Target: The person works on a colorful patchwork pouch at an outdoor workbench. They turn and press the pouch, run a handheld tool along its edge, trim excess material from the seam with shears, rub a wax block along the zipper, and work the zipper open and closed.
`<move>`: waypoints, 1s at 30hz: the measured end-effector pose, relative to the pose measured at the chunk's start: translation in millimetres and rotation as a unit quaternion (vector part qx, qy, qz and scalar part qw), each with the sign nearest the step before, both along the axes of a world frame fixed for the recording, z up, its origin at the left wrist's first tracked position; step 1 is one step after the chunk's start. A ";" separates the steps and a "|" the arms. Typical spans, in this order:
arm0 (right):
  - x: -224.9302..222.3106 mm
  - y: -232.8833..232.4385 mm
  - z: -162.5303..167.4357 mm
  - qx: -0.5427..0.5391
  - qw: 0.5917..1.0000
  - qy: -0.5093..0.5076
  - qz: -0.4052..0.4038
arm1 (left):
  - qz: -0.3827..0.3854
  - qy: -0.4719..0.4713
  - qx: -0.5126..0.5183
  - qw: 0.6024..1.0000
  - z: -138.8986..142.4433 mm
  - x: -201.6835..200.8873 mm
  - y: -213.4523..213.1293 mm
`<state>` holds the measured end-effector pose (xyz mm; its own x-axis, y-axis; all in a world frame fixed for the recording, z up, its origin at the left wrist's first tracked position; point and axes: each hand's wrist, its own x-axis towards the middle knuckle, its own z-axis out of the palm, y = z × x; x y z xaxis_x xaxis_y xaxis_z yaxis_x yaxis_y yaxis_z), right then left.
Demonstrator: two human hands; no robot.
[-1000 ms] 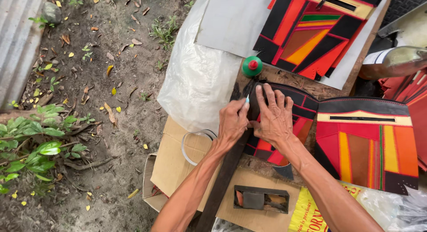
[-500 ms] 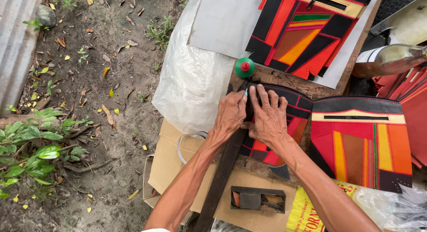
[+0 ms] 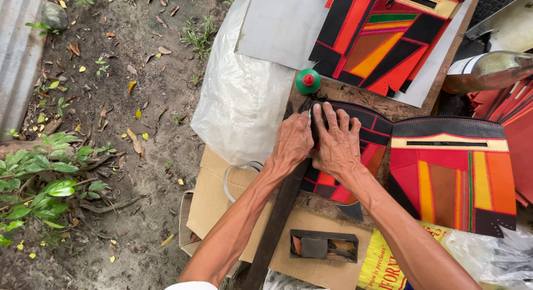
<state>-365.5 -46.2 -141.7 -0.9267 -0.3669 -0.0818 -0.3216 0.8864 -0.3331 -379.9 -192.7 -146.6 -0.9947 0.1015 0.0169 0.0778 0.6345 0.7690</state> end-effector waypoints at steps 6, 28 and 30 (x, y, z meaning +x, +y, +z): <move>0.7 -2.5 0.5 0.006 1.000 0.028 -0.003 | -0.003 -0.002 0.001 1.000 -1.2 3.8 -1.8; 2.8 -6.1 6.6 -0.001 1.000 0.014 0.000 | 0.058 0.004 0.072 0.996 10.0 39.9 -23.1; 2.9 -4.3 4.6 0.006 1.000 0.013 0.003 | 0.060 0.018 0.076 0.995 -1.8 18.1 -11.5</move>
<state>-362.5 -50.6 -137.1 -0.9263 -0.3717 -0.0612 -0.3356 0.8882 -0.3138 -361.8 -204.2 -148.4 -0.9980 -0.0242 0.0590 0.0380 0.5175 0.8549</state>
